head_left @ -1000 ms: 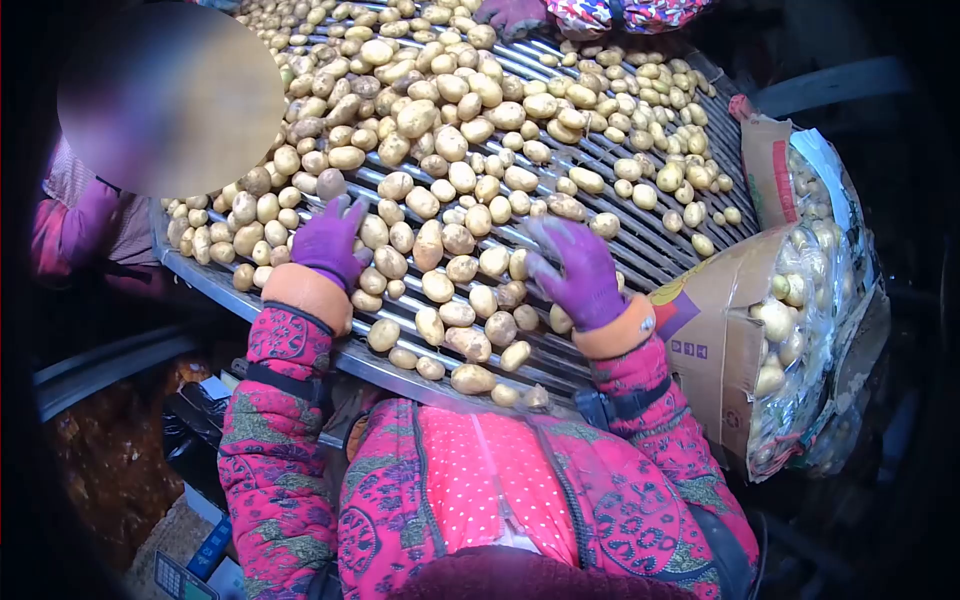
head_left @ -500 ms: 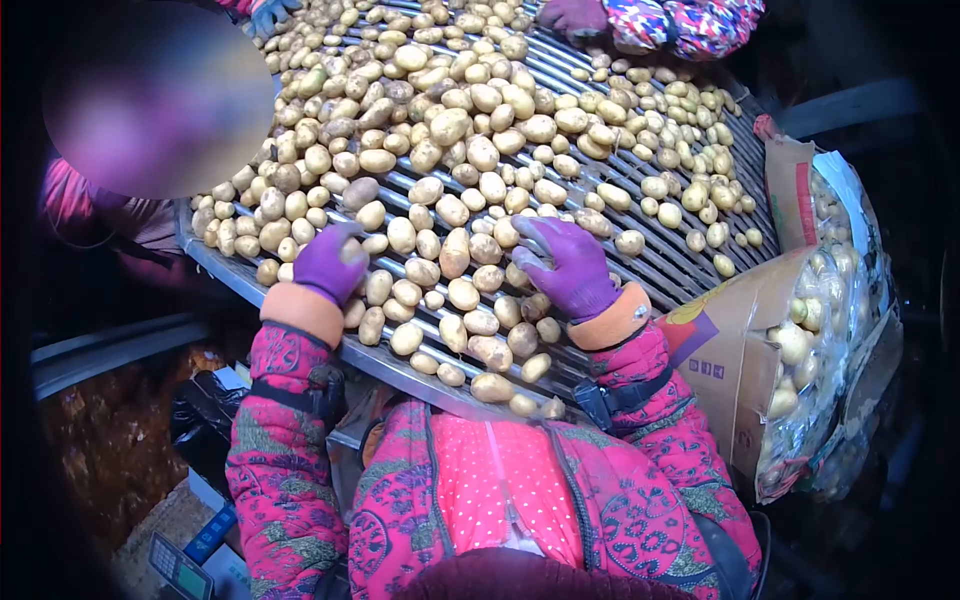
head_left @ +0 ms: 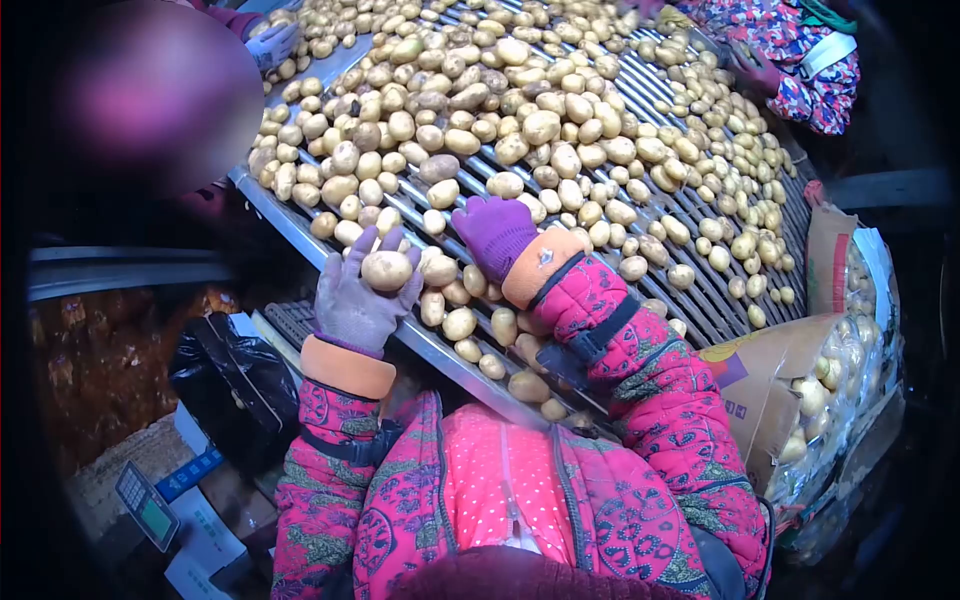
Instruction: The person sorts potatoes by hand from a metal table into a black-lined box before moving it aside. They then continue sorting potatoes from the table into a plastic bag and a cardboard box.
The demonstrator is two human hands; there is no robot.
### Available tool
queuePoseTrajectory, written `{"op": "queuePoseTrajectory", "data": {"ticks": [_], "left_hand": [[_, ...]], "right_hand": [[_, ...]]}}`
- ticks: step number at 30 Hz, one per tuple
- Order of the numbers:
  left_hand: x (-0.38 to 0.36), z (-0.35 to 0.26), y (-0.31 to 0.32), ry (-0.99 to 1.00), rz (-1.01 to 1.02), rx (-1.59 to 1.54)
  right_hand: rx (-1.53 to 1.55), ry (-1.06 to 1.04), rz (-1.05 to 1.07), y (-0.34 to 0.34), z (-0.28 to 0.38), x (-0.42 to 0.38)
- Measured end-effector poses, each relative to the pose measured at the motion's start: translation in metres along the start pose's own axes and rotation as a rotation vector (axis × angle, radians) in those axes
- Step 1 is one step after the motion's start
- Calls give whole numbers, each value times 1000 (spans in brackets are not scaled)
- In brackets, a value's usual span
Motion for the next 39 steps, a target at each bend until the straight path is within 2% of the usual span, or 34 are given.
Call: {"op": "queuePoseTrajectory", "data": {"ticks": [1,3,4,5,7,8,9,10,11,13,14,15,17,18,19,21,23,24,27,29,31,32,33,35,36,37,38,39], "left_hand": [[4,-1,-5,-5,15,-3],[13,3,-18,51,-130,91],[8,12,-19,93,-276,194],[10,18,-19,29,-364,263],[7,38,-28,-64,-317,264],[4,46,-23,-91,-326,342],[2,56,-19,-115,-332,412],[1,68,-18,-101,-123,288],[5,75,-18,-177,-48,316],[4,90,3,-230,131,414],[4,93,12,-234,227,528],[8,96,12,-275,233,443],[6,92,11,-338,114,427],[6,90,9,-317,86,436],[4,90,6,-297,52,445],[4,89,3,-273,82,403],[4,84,-1,-272,-64,418],[6,82,-7,-275,-23,274],[11,73,-15,-275,-7,130],[16,74,-14,-259,19,-22],[13,81,10,-239,14,-68],[23,82,-4,-247,70,-102],[24,81,-4,-346,261,-160],[15,86,19,-201,106,18],[13,86,18,-255,96,-40],[10,87,18,-308,83,-98],[8,87,17,-361,67,-156],[9,86,14,-363,112,-81]], "right_hand": [[9,50,47,1,-5,1],[-13,60,-16,1,-5,-2],[-36,46,-45,2,-4,-3],[-25,59,-20,-2,-4,-1],[176,130,7,-15,-12,-13],[390,242,-133,-21,-22,-24],[436,291,-191,-29,-28,-32],[492,275,-337,-41,-29,-43],[549,262,-480,-57,-24,-55],[636,154,-383,-71,-11,-70],[733,41,-265,-78,-5,-72],[737,-82,-456,-89,-1,-71],[833,275,-384,-83,-33,-66],[724,250,-411,-77,-53,-46],[445,141,-558,-63,-65,-32],[269,152,-369,-30,-70,-2],[-86,229,-30,10,-65,15],[-80,220,-35,13,-65,18],[-41,260,-101,5,-68,8],[260,250,-415,-32,-60,-15],[551,214,-476,-57,-38,-38],[593,156,-453,-72,-22,-48],[635,102,-431,-85,-8,-56],[610,55,-321,-97,6,-60],[716,49,-327,-102,-1,-59],[838,113,-311,-100,-18,-58],[732,219,-417,-94,-44,-58],[624,322,-531,-104,-69,-52]]}}
Point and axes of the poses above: each hand's wrist, its own x-axis towards the middle knuckle, its own y-axis out of the palm, z = x × y, the point moved 4 cm from there along x, towards the middle knuckle, and after that the axes turned 15 degrees about -z, right-handed, at the moved point
